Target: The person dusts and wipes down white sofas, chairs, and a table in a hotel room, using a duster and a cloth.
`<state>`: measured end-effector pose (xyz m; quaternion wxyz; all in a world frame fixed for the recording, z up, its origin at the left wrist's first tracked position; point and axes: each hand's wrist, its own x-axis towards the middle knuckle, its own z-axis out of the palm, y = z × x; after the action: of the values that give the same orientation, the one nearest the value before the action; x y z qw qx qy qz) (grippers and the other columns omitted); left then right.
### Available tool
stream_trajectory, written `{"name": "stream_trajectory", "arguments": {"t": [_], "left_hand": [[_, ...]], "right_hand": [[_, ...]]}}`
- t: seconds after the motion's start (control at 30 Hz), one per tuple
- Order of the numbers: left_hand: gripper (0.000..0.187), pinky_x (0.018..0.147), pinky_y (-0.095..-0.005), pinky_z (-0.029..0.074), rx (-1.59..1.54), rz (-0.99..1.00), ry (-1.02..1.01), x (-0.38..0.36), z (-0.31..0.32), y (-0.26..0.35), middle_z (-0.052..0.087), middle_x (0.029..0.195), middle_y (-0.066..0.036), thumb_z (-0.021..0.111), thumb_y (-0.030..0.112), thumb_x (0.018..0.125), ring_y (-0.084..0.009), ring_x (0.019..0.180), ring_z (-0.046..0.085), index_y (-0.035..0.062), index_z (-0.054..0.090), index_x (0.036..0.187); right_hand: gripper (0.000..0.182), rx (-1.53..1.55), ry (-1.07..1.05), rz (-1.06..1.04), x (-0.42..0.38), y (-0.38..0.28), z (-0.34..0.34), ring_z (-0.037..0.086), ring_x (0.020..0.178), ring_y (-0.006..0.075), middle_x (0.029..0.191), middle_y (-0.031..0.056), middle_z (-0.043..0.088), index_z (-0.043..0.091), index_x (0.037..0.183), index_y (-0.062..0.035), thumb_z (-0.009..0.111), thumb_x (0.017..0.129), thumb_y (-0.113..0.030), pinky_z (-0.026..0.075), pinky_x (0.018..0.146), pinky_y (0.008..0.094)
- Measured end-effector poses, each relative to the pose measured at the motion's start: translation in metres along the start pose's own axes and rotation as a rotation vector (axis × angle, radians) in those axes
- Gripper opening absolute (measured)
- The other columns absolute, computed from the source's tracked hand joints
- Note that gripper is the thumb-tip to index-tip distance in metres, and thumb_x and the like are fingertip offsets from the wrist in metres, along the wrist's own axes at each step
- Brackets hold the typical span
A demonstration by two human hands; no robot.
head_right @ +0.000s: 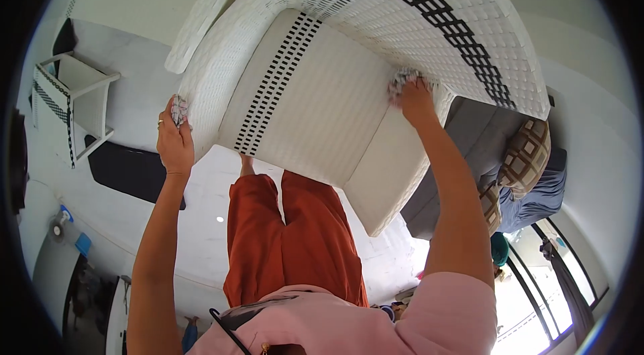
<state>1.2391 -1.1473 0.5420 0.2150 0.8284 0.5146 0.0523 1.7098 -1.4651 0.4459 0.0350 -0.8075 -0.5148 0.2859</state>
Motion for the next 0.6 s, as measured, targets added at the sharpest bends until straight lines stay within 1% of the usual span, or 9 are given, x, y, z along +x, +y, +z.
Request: {"name": "stream_trajectory", "arguments": {"t": [0.03, 0.17, 0.23, 0.27, 0.3, 0.37, 0.47, 0.53, 0.6], "left_hand": [[0.056, 0.085, -0.0419, 0.050, 0.009, 0.003, -0.003, 0.001, 0.001, -0.002, 0.056, 0.119, -0.014, 0.055, 0.008, 0.085, -0.0348, 0.103, 0.059, 0.0126, 0.044, 0.140], [0.056, 0.085, -0.0423, 0.051, 0.027, -0.009, -0.011, -0.001, 0.002, -0.003, 0.056, 0.120, -0.014, 0.055, 0.009, 0.086, -0.0345, 0.103, 0.059, 0.0125, 0.043, 0.140], [0.055, 0.085, -0.0429, 0.051, 0.039, -0.033, -0.023, 0.000, 0.000, 0.001, 0.056, 0.119, -0.013, 0.055, 0.010, 0.086, -0.0344, 0.103, 0.059, 0.0121, 0.042, 0.140], [0.055, 0.085, -0.0429, 0.051, 0.032, -0.020, -0.016, 0.000, 0.000, 0.001, 0.056, 0.119, -0.013, 0.055, 0.010, 0.086, -0.0344, 0.103, 0.059, 0.0121, 0.042, 0.140], [0.054, 0.084, -0.0431, 0.051, 0.032, -0.015, -0.016, 0.000, 0.000, 0.001, 0.056, 0.119, -0.014, 0.055, 0.010, 0.087, -0.0345, 0.103, 0.059, 0.0119, 0.042, 0.140], [0.053, 0.084, -0.0435, 0.051, 0.037, -0.001, -0.015, 0.000, 0.001, -0.002, 0.056, 0.118, -0.014, 0.055, 0.011, 0.089, -0.0346, 0.102, 0.059, 0.0114, 0.043, 0.140], [0.051, 0.083, -0.0436, 0.051, 0.017, 0.037, -0.008, 0.002, 0.001, -0.001, 0.056, 0.118, -0.015, 0.055, 0.013, 0.090, -0.0346, 0.102, 0.059, 0.0109, 0.042, 0.140], [0.051, 0.082, -0.0436, 0.051, 0.025, 0.035, 0.017, 0.000, -0.001, -0.002, 0.056, 0.118, -0.016, 0.056, 0.014, 0.091, -0.0346, 0.101, 0.059, 0.0106, 0.042, 0.140], [0.052, 0.082, -0.0437, 0.052, 0.018, 0.059, -0.011, -0.001, -0.006, -0.001, 0.056, 0.119, -0.017, 0.057, 0.017, 0.092, -0.0353, 0.101, 0.059, 0.0097, 0.041, 0.140]], "right_hand": [[0.023, -0.454, -0.109, -0.263, 0.009, -0.009, -0.012, 0.053, 0.109, 0.0375, 0.103, 0.0205, 0.061, 0.068, 0.094, -0.0016, 0.055, 0.082, -0.018, 0.035, 0.100, 0.0496], [0.033, -0.673, -0.228, 0.049, -0.064, -0.028, 0.072, 0.046, 0.125, 0.0401, 0.119, 0.0253, 0.060, 0.063, 0.110, 0.0024, 0.049, 0.087, -0.016, 0.032, 0.107, 0.0489], [0.033, -0.468, -0.525, 0.142, -0.113, -0.105, 0.065, 0.048, 0.120, 0.0448, 0.126, 0.0300, 0.053, 0.065, 0.107, 0.0053, 0.050, 0.085, -0.015, 0.031, 0.108, 0.0512], [0.029, -0.306, -0.319, 0.040, -0.162, -0.103, 0.104, 0.050, 0.116, 0.0449, 0.121, 0.0308, 0.055, 0.067, 0.102, 0.0014, 0.051, 0.084, -0.013, 0.034, 0.104, 0.0524], [0.023, -0.452, -0.435, -0.080, -0.195, -0.114, 0.124, 0.053, 0.112, 0.0384, 0.113, 0.0213, 0.061, 0.070, 0.097, -0.0050, 0.053, 0.082, -0.012, 0.039, 0.097, 0.0509], [0.016, -0.222, -0.427, -0.231, -0.238, -0.152, 0.110, 0.056, 0.104, 0.0310, 0.091, 0.0109, 0.065, 0.072, 0.084, -0.0181, 0.058, 0.078, -0.018, 0.041, 0.092, 0.0489], [0.015, -0.172, -0.389, 0.067, -0.250, -0.195, 0.049, 0.056, 0.106, 0.0316, 0.092, 0.0083, 0.065, 0.072, 0.088, -0.0153, 0.060, 0.080, -0.019, 0.041, 0.092, 0.0519], [0.020, -0.402, -0.068, 0.488, -0.243, -0.194, 0.015, 0.055, 0.111, 0.0342, 0.102, 0.0134, 0.065, 0.067, 0.101, -0.0112, 0.063, 0.084, -0.020, 0.040, 0.096, 0.0520], [0.040, -0.499, 0.458, 0.586, -0.239, -0.195, -0.008, 0.055, 0.113, 0.0402, 0.110, 0.0210, 0.063, 0.057, 0.121, -0.0079, 0.065, 0.086, -0.026, 0.042, 0.096, 0.0499]]}}
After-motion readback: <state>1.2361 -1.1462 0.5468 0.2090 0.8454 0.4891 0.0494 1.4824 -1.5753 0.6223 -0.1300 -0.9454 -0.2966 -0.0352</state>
